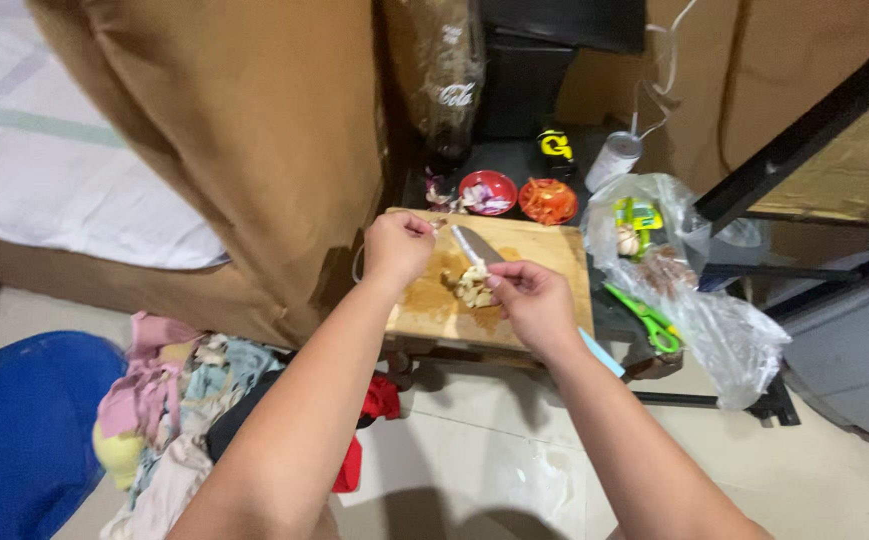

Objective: The person is sitting on the floor and using a knife to slice a tomato and then peel and chop garlic on a wooden cutting board.

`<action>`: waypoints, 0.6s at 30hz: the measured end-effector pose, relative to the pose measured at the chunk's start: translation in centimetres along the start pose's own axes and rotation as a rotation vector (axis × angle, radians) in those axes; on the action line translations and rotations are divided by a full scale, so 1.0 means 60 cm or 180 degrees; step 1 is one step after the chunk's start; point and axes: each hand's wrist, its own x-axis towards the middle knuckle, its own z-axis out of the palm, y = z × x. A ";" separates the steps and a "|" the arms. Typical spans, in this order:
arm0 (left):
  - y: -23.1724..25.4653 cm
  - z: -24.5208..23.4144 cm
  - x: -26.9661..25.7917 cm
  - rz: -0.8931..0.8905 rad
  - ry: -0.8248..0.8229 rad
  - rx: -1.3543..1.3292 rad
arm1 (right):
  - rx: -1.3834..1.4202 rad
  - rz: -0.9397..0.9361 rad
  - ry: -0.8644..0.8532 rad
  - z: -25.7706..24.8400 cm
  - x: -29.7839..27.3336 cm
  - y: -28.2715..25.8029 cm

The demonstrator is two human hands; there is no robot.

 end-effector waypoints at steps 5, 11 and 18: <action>-0.023 0.028 0.007 0.0731 -0.0201 -0.0142 | -0.0034 -0.0243 -0.0030 -0.002 -0.005 0.006; 0.011 0.019 -0.039 -0.0354 -0.2034 -0.0872 | -0.0859 -0.0824 0.0333 0.017 -0.025 -0.010; 0.038 -0.019 -0.079 -0.0954 -0.1956 -0.1250 | -0.0401 -0.0573 0.0100 0.030 -0.033 -0.022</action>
